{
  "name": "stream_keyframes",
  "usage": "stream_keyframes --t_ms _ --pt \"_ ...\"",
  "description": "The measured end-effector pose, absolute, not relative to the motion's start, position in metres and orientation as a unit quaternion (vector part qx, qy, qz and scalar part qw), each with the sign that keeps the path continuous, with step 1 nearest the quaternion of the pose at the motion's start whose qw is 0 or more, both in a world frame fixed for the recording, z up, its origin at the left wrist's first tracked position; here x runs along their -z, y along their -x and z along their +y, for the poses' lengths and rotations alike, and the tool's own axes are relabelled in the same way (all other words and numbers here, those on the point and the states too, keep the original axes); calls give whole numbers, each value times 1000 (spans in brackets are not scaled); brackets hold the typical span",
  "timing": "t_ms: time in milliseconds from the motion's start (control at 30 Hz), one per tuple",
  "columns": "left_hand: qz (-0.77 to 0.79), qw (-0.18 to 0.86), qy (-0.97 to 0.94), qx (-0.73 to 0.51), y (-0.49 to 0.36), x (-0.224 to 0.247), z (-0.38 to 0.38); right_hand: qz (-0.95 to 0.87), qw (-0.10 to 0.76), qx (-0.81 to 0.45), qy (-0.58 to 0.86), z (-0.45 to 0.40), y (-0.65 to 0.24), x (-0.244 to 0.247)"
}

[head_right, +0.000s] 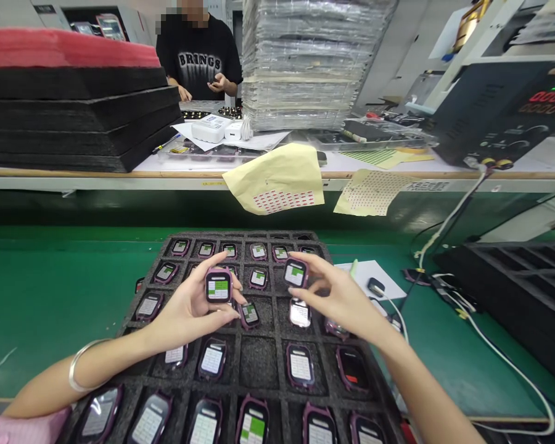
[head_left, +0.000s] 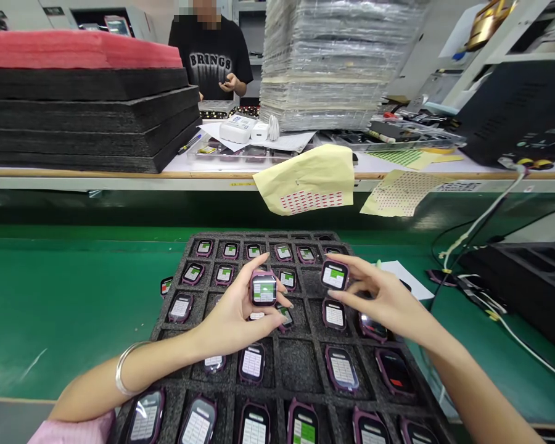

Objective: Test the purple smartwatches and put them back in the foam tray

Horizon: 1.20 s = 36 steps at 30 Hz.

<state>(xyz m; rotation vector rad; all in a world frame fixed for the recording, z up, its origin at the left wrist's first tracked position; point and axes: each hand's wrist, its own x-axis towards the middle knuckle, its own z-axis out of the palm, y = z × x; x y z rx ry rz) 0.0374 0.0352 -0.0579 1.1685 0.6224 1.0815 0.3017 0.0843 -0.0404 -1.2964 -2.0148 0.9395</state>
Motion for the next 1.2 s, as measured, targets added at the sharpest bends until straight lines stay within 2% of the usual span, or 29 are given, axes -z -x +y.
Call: stream_keyframes --t_ms 133,233,300,400,467,533,667,800,1067,1200 --pt "273 657 -537 -454 -40 58 35 -801 231 -204 512 115 -342 69" --pt "306 620 -598 -406 -47 55 41 -832 202 -171 488 122 -358 84" --pt "343 534 -686 -355 -56 54 52 -850 174 -178 465 118 -362 86" --pt "354 340 -817 -303 -82 60 78 -864 143 -195 442 107 -364 79" --pt "349 233 -867 -269 -103 71 97 -861 150 -194 446 98 -367 71" --pt "365 170 -886 -230 -122 83 113 -856 157 -183 457 87 -371 63" --pt "383 141 -891 -198 -135 99 125 -858 100 -185 469 61 -382 56" --pt "368 133 -902 -181 -126 92 110 -857 76 -192 472 43 -384 58" --pt "295 57 -953 -23 -141 77 72 -831 128 -232 490 46 -376 63" --pt "274 62 -960 -5 -147 85 77 -793 176 -249 528 40 -377 64"
